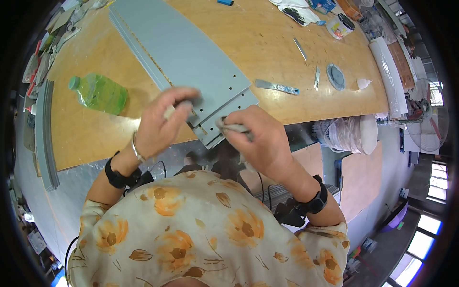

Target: Applying filler putty and cleaning the edges of grey furniture components using a scraper and a cloth.

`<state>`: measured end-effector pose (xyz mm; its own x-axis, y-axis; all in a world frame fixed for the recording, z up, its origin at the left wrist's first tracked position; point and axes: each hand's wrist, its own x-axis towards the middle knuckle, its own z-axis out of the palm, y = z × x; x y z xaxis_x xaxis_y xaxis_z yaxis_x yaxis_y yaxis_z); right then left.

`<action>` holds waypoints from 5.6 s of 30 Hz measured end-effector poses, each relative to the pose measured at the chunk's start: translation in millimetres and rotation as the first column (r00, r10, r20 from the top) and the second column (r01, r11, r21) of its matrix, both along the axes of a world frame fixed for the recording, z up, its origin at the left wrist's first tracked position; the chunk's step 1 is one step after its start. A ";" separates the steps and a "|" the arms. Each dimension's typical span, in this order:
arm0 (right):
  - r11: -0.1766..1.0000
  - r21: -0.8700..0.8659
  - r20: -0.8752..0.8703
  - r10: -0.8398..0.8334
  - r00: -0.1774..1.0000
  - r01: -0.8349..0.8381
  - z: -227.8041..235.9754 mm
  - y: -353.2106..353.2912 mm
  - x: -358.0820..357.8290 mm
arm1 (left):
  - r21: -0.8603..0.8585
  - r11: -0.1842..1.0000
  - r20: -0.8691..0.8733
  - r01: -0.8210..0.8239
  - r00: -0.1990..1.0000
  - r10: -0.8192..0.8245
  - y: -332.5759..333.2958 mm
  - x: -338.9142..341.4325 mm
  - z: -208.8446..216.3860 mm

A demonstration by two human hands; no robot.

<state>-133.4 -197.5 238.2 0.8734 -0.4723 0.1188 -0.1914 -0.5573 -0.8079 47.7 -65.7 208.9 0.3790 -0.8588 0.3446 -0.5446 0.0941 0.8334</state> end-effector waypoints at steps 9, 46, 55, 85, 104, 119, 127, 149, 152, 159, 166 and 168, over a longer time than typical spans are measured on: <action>0.750 -0.548 -0.166 0.336 0.927 -0.370 -7.7 24.4 13.6 | -0.128 0.988 0.435 -0.082 0.891 0.130 -19.7 21.0 -33.0; 0.814 -0.407 -0.175 0.374 0.911 -0.413 -14.0 15.7 12.1 | -0.151 0.986 0.448 -0.065 0.885 0.126 -22.1 20.5 -35.5; 0.820 -0.330 -0.133 0.450 0.883 -0.468 -18.6 -0.7 -7.4 | -0.115 0.991 0.472 -0.072 0.873 0.118 -22.9 20.9 -29.7; 0.821 -0.541 -0.278 0.030 0.960 -0.183 -122.5 -158.1 -28.4 | 0.239 0.917 0.489 -0.320 0.855 0.171 35.4 -2.6 -37.0; 0.931 -0.364 -0.084 -0.072 0.994 0.036 -119.0 -189.4 -4.1 | 0.313 0.857 -0.351 -0.409 0.789 0.505 -20.4 5.2 -28.0; 0.837 0.496 -0.081 0.311 0.947 -0.232 -10.8 -74.7 -0.2 | 0.215 0.941 -0.555 -0.260 0.761 0.337 -14.2 11.7 -38.3; 0.888 0.441 -0.153 0.217 0.964 -0.130 3.3 -21.0 11.5 | 0.045 0.969 -0.441 -0.245 0.865 0.239 -15.2 19.8 -62.4; 0.868 -0.363 -0.389 0.189 0.902 -0.339 21.1 36.6 14.0 | 0.057 0.961 -0.247 -0.272 0.929 0.277 -13.5 21.8 -60.8; 0.859 -0.374 -0.389 0.197 0.900 -0.350 19.6 36.7 14.4 | 0.073 0.960 -0.240 -0.272 0.929 0.282 -13.0 20.7 -60.4; 0.808 -0.438 -0.426 0.198 0.883 -0.393 19.7 36.6 15.3 | 0.084 0.964 -0.270 -0.252 0.926 0.265 -13.2 20.4 -57.3; 0.773 -0.500 -0.461 0.146 0.876 -0.391 24.4 34.9 15.4 | 0.047 0.966 -0.310 -0.256 0.915 0.257 -13.3 20.4 -60.7; 0.770 -0.522 -0.447 0.120 0.887 -0.367 28.9 36.1 16.2 | 0.044 0.966 -0.330 -0.254 0.909 0.254 -14.8 20.5 -63.3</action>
